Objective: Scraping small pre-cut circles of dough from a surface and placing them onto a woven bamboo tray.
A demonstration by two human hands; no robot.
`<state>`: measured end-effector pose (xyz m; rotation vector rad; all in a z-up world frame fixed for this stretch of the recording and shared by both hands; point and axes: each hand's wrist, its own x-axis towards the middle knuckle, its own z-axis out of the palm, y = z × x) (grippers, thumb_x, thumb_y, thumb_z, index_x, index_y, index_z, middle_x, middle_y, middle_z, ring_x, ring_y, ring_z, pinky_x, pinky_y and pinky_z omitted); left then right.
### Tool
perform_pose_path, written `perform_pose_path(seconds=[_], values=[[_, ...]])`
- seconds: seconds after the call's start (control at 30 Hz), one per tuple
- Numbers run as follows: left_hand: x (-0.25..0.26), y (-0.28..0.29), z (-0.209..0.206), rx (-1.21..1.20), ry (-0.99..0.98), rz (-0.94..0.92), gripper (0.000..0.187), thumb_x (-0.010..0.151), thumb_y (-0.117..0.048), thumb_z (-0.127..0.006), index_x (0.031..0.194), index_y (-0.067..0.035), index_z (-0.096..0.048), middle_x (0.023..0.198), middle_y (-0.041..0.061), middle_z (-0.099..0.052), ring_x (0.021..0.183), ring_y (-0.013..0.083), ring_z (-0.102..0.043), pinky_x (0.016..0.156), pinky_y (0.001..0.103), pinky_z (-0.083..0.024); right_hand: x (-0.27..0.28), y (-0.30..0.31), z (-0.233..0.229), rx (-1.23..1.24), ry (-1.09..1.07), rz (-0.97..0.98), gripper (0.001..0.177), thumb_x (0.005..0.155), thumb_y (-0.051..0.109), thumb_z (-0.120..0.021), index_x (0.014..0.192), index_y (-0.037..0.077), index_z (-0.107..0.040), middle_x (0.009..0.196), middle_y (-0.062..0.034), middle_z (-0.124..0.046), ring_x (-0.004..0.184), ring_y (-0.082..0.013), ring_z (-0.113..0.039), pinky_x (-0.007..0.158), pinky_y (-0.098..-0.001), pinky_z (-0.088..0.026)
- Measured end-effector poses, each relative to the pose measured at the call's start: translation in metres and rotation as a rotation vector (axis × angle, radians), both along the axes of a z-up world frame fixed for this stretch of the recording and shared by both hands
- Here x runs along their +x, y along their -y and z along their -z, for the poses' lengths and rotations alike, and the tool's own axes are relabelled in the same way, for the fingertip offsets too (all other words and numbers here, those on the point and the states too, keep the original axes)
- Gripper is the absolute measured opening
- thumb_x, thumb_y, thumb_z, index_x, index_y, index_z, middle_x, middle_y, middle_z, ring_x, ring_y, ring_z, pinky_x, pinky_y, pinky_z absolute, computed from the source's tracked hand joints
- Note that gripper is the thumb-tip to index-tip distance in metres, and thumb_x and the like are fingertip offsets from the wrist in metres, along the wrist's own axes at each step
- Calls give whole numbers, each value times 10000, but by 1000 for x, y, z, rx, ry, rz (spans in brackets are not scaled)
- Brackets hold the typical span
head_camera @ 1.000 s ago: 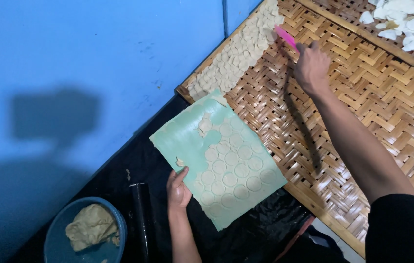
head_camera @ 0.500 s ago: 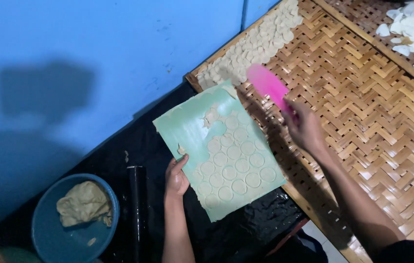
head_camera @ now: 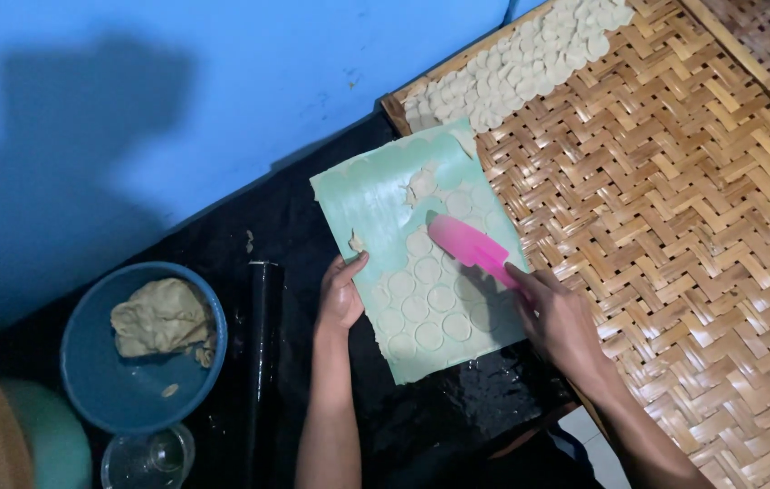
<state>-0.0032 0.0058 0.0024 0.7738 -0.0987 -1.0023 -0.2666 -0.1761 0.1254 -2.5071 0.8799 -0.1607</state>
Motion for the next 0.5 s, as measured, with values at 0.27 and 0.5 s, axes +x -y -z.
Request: perform_pose_path(seconds=[0.27,0.5], values=[[0,-1,-2,14,-31,7,359,950,-100,-633,1283,33,-601,1240,144,-667,1145,234,-633,1030,374,-469,2,4,12,21,-31,14,452,890,96,-654,1330,200,-657,1143,-85,-711,693,-284,-730,654,-427,-626],[0,0,1,31,-13,-5,336,957,-100,-627,1259,46,-619,1237,156,-671,1135,244,-629,1023,377,-465,16,12,18,50,72,-3,660,779,-74,-624,1392,170,-638,1169,-101,-705,763,-268,-723,686,-402,-648]])
